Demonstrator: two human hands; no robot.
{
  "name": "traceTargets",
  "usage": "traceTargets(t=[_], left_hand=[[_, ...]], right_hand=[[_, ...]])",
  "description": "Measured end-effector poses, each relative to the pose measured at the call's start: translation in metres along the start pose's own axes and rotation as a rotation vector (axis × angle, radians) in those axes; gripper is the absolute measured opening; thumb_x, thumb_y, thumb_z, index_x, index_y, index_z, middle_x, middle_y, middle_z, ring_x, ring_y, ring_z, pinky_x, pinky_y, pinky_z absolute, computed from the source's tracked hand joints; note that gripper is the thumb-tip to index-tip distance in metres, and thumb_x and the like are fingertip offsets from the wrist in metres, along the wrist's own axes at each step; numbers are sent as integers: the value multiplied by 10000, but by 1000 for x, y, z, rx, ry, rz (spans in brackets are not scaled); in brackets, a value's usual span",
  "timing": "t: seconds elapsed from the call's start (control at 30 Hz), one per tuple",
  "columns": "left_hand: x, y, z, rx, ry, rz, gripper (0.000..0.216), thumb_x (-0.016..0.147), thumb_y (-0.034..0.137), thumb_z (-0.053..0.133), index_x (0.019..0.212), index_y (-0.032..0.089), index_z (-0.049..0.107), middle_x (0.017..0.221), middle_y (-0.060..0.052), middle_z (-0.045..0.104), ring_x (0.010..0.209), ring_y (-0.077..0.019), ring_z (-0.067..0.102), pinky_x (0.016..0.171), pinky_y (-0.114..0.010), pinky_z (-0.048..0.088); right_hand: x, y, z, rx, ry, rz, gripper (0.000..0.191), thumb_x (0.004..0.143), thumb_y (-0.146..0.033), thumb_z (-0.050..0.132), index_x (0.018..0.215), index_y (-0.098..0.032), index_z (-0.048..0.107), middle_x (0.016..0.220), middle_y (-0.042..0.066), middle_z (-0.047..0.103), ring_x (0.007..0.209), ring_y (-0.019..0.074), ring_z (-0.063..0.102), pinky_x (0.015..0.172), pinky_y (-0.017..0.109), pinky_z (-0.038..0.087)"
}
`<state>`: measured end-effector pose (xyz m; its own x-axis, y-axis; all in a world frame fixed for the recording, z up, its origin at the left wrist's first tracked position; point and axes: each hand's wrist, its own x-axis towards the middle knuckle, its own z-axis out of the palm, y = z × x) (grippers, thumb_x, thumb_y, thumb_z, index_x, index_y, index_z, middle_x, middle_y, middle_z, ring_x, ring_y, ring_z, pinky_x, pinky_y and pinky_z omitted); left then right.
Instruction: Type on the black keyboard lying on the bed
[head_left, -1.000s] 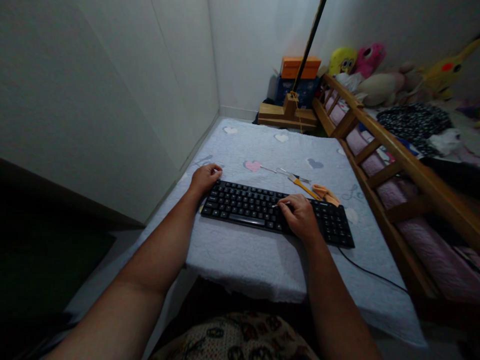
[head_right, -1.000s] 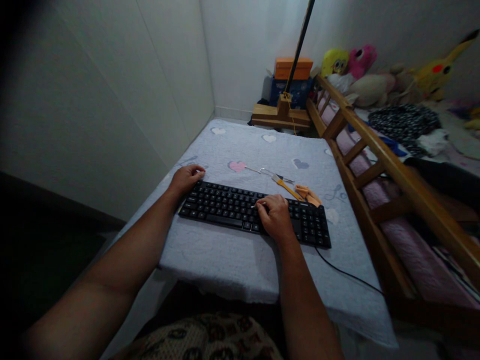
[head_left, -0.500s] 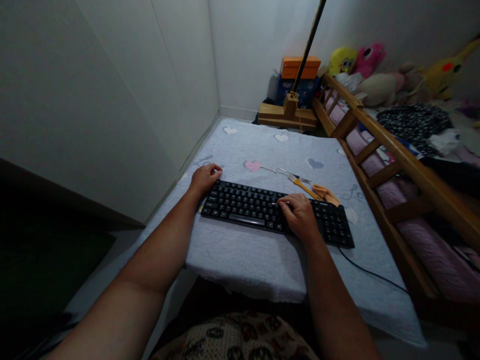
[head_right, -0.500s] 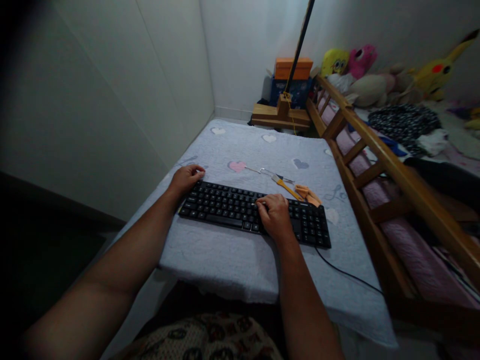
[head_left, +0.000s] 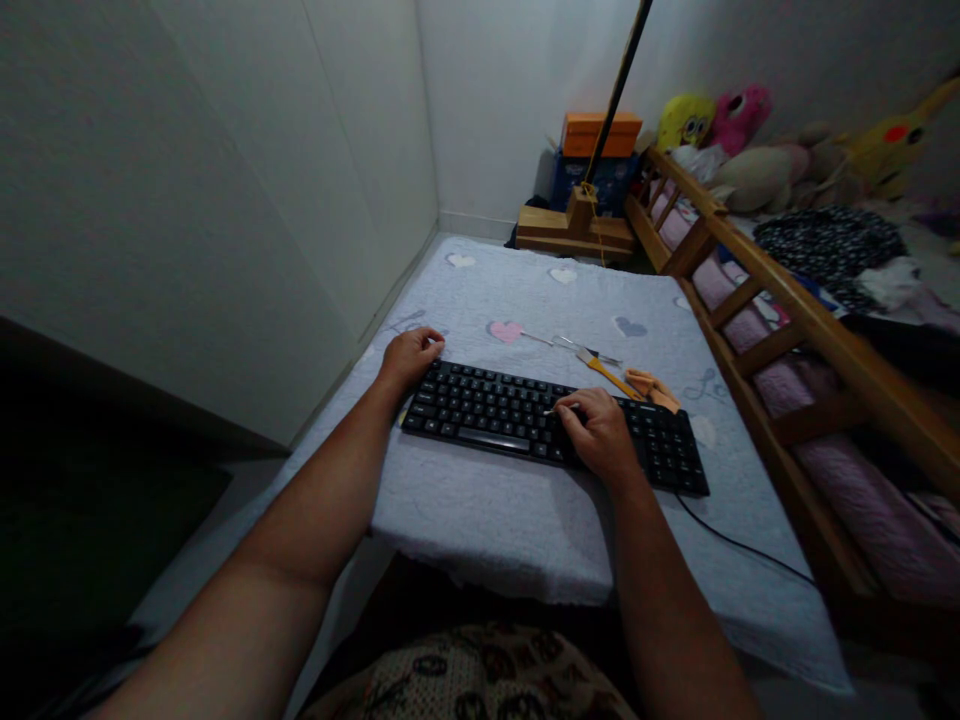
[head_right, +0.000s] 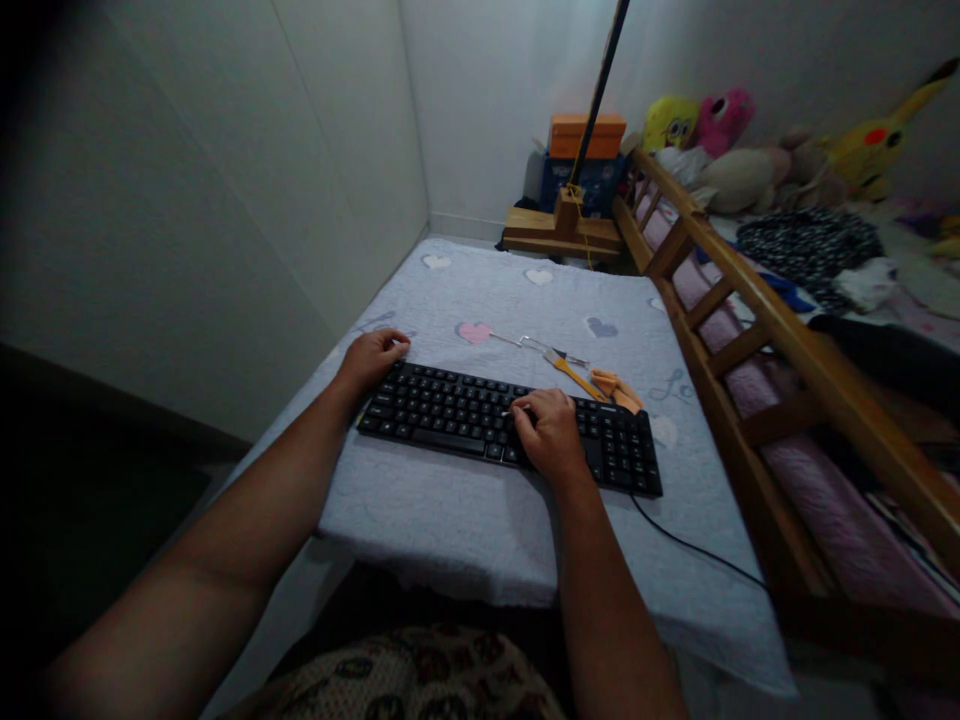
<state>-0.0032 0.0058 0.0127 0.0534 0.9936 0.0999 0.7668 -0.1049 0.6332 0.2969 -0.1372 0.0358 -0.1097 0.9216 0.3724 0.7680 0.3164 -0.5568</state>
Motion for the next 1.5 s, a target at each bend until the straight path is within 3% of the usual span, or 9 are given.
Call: traceTargets(t=[0.33, 1.5], left_hand=[[1, -3, 2, -29, 3, 1, 320, 789, 386, 524, 956, 184, 708, 751, -36, 648, 714, -173, 559, 634, -277, 378], [2, -3, 2, -18, 2, 4, 328, 782, 385, 520, 955, 180, 709, 745, -32, 634, 721, -173, 551, 643, -282, 373]], right_hand=[[2, 2, 3, -35, 21, 17, 157, 891, -236, 537, 835, -226, 683, 889, 55, 709, 918, 244, 573, 875, 421, 404], [-2, 7, -5, -29, 50, 49, 154, 833, -215, 533, 712, -213, 627, 778, 40, 667, 854, 219, 582, 842, 375, 398]])
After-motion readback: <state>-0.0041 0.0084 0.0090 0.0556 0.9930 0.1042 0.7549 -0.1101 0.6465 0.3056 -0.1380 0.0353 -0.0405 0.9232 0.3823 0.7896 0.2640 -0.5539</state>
